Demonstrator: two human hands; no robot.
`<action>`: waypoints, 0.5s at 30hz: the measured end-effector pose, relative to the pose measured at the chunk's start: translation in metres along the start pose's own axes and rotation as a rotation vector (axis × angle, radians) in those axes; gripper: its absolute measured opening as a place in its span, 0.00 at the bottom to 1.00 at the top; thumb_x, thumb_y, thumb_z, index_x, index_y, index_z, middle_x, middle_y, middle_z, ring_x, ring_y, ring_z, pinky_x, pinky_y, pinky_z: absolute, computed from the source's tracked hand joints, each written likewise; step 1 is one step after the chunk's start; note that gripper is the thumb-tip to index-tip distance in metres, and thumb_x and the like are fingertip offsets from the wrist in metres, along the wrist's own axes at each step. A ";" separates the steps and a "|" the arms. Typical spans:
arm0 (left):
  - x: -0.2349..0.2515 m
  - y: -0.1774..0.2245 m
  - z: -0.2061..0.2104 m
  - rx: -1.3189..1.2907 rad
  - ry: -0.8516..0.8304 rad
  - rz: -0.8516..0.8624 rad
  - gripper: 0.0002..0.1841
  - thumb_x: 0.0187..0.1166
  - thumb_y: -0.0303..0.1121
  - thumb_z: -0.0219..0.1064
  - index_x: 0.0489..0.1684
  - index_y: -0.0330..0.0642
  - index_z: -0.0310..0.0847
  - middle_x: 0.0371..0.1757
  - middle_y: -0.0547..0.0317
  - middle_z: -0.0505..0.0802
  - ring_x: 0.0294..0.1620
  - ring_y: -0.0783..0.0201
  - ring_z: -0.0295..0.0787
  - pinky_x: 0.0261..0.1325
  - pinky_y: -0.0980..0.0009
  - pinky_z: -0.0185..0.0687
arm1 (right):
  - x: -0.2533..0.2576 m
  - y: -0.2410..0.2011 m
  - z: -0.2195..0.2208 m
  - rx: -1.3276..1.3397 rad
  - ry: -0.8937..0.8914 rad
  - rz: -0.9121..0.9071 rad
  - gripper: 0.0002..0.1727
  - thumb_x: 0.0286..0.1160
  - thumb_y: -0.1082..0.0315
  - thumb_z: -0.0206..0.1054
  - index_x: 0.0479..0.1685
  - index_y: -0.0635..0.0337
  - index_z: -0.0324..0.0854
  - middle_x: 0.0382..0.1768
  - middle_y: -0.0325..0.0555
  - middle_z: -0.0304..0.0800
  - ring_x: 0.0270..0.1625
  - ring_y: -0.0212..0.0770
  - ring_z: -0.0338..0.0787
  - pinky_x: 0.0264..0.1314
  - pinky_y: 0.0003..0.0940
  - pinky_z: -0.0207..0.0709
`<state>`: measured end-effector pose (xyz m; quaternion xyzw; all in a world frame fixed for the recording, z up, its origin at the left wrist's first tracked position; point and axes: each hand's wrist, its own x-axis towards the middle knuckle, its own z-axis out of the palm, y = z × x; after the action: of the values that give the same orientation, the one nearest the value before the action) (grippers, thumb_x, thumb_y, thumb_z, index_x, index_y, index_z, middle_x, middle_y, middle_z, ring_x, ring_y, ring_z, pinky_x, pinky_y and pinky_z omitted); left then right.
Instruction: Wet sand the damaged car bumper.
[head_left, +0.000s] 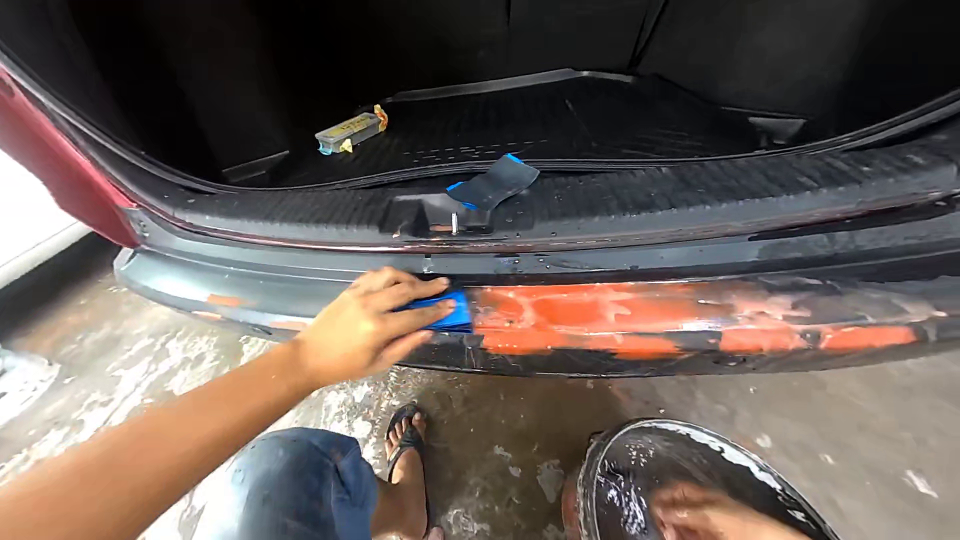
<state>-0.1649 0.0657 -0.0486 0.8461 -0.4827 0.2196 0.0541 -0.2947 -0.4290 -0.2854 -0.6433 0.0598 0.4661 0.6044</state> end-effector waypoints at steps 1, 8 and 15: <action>0.018 0.011 0.009 -0.008 0.000 0.005 0.19 0.85 0.47 0.62 0.69 0.61 0.89 0.79 0.63 0.85 0.74 0.58 0.81 0.73 0.56 0.78 | -0.014 -0.048 0.016 0.041 -0.125 -0.189 0.15 0.87 0.55 0.58 0.46 0.53 0.87 0.38 0.40 0.94 0.35 0.38 0.93 0.37 0.39 0.91; -0.001 -0.004 -0.013 -0.041 -0.070 0.033 0.20 0.86 0.47 0.62 0.72 0.56 0.87 0.80 0.63 0.84 0.76 0.59 0.80 0.75 0.57 0.78 | -0.094 -0.178 0.063 -0.247 0.477 -1.035 0.18 0.84 0.61 0.60 0.66 0.58 0.83 0.60 0.55 0.91 0.59 0.56 0.93 0.61 0.50 0.91; 0.076 0.032 0.021 -0.049 -0.090 0.125 0.20 0.87 0.47 0.60 0.73 0.59 0.86 0.81 0.64 0.83 0.74 0.59 0.80 0.74 0.59 0.77 | -0.004 -0.062 0.010 -0.902 1.313 -0.888 0.19 0.77 0.51 0.61 0.34 0.57 0.86 0.25 0.42 0.86 0.25 0.39 0.85 0.25 0.42 0.80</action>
<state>-0.1523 -0.0178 -0.0392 0.8218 -0.5416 0.1724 0.0393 -0.2626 -0.4062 -0.2358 -0.9186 -0.0493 -0.2901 0.2639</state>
